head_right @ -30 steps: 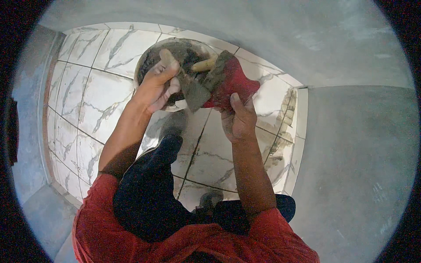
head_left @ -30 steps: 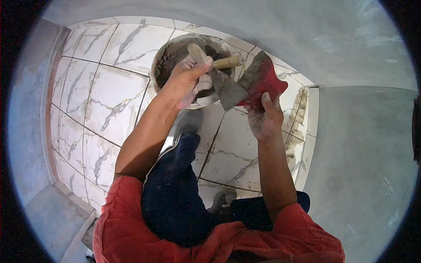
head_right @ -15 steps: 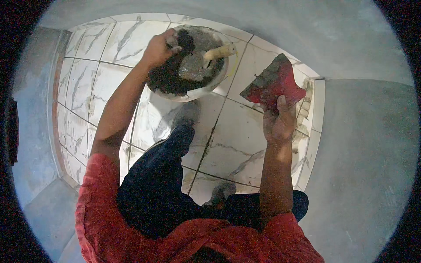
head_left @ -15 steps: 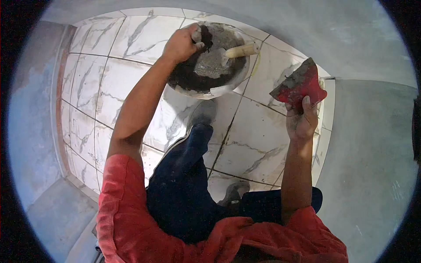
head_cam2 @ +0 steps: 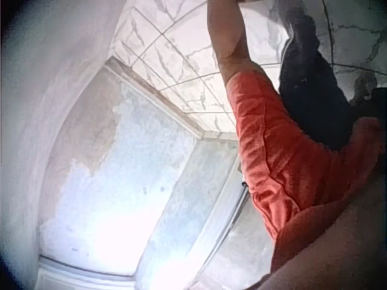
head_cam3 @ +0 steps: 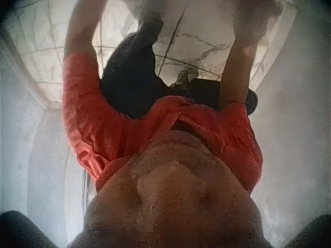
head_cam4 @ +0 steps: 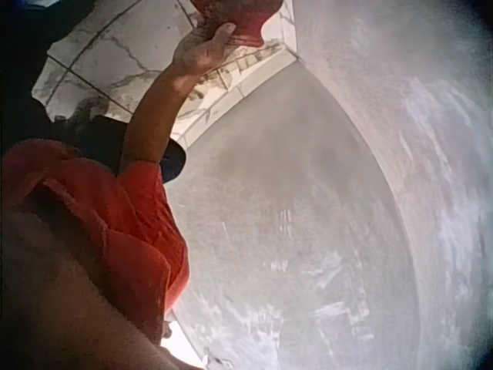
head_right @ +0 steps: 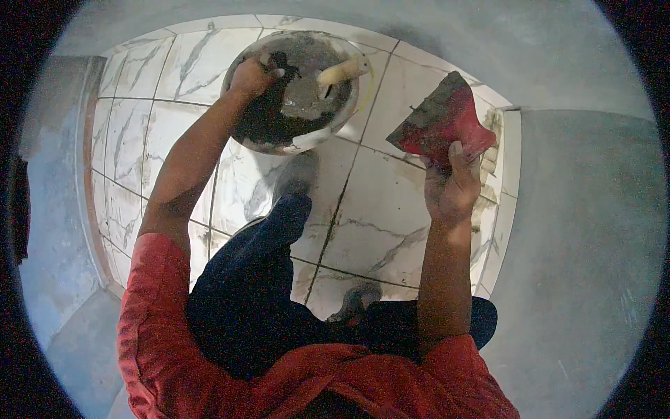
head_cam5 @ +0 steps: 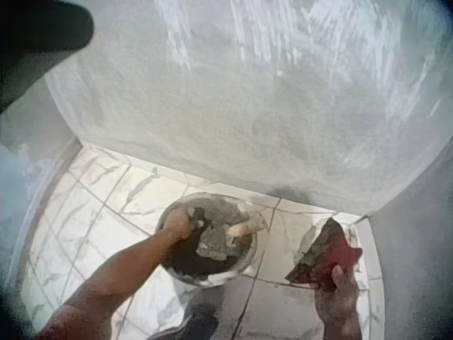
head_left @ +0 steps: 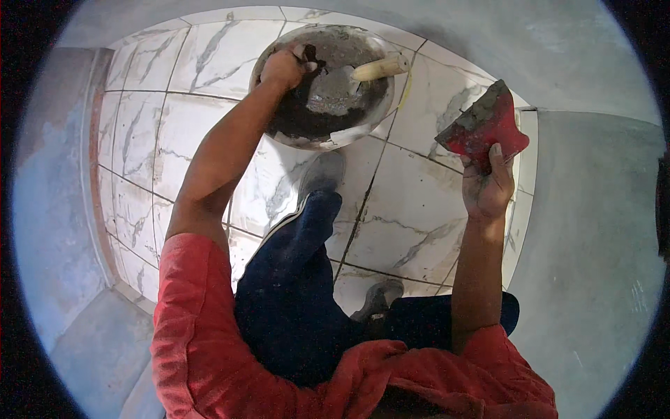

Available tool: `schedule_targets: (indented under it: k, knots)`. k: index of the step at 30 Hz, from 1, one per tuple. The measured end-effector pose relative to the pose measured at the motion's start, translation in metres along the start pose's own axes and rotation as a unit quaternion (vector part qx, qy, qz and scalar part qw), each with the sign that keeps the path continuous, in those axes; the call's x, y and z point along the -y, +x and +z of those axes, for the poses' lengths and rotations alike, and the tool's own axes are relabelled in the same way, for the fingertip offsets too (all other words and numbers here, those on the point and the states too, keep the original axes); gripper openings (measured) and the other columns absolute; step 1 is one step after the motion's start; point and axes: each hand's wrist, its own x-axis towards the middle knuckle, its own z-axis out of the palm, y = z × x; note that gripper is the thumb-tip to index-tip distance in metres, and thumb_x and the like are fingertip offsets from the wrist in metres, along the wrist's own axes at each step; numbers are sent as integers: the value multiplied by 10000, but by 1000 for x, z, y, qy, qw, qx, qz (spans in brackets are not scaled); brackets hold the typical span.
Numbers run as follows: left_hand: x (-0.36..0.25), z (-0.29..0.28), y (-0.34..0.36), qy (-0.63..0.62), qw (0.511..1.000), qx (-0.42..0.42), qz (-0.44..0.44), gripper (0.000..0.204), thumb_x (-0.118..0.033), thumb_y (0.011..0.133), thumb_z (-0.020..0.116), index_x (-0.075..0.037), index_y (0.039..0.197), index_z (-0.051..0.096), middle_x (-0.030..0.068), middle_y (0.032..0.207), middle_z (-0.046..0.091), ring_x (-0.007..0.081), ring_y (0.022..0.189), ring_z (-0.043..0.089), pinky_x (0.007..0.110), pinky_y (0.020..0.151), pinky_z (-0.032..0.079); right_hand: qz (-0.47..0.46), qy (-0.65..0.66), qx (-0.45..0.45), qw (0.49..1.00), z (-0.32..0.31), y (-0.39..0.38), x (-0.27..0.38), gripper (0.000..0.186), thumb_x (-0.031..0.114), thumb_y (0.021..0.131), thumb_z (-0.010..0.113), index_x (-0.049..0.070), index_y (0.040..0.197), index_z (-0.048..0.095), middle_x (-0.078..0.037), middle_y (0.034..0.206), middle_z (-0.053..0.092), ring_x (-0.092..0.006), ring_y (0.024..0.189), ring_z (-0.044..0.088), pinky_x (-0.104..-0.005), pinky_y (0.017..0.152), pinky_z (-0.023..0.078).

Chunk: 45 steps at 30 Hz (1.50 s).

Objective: Applying grout to the joints between floor tiles using a rubber spreader.

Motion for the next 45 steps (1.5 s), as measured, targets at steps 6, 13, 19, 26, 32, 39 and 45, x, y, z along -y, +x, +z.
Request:
schedule_targets:
  k: [6, 13, 19, 26, 32, 39, 45]
  knots:
    - [-31, -12, -4, -41, 985, 165, -16, 502, -453, 762, 698, -42, 1048, 669, 243, 1060, 640, 367, 1013, 614, 423, 878, 489, -6, -4, -22, 1000, -17, -1, 4, 381, 134, 972, 444, 81, 1346, 392, -90, 1243, 541, -218, 1095, 549, -374, 872, 483]
    - [-32, -6, -13, 22, 992, 78, 100, 448, -396, 730, 724, -21, 972, 682, 248, 1012, 649, 370, 978, 623, 430, 835, 504, -11, -4, -17, 1000, -9, -2, 8, 370, 155, 968, 460, 92, 1330, 414, -71, 1230, 552, -200, 1092, 549, -361, 879, 468]
    - [-30, -9, -16, 74, 990, 89, 86, 382, -323, 718, 744, -39, 959, 657, 229, 920, 659, 380, 901, 641, 454, 777, 518, -18, -5, -3, 1000, -6, -3, 11, 376, 146, 965, 466, 81, 1331, 410, -79, 1249, 547, -212, 1113, 550, -382, 909, 471]
    - [-42, 4, -16, 61, 987, 54, 141, 299, -297, 757, 692, -41, 911, 677, 230, 925, 661, 389, 892, 640, 454, 809, 514, -24, 2, 9, 1000, -16, -6, 17, 372, 150, 962, 473, 62, 1319, 416, -87, 1261, 544, -229, 1136, 545, -386, 932, 466]
    - [-33, 18, -16, 24, 987, 68, 140, 268, -273, 779, 668, -46, 922, 684, 216, 956, 660, 389, 914, 631, 454, 839, 507, -27, 10, -33, 999, -15, -7, 18, 393, 153, 950, 498, 48, 1320, 414, -93, 1262, 542, -233, 1135, 542, -379, 912, 469]
    - [-49, 4, -30, 43, 976, 61, 203, 237, -182, 794, 623, -125, 1017, 678, 178, 968, 668, 370, 928, 633, 454, 836, 510, -22, 9, -32, 999, -20, -10, 18, 413, 159, 945, 517, 40, 1326, 410, -109, 1283, 528, -244, 1153, 537, -376, 916, 477]
    - [-66, 2, -23, 42, 971, 71, 224, 332, -143, 725, 680, -77, 1049, 648, 213, 982, 651, 366, 959, 625, 460, 850, 495, -19, -3, -64, 998, -24, -13, 23, 425, 155, 942, 522, 42, 1335, 405, -110, 1294, 527, -248, 1172, 532, -379, 921, 483]
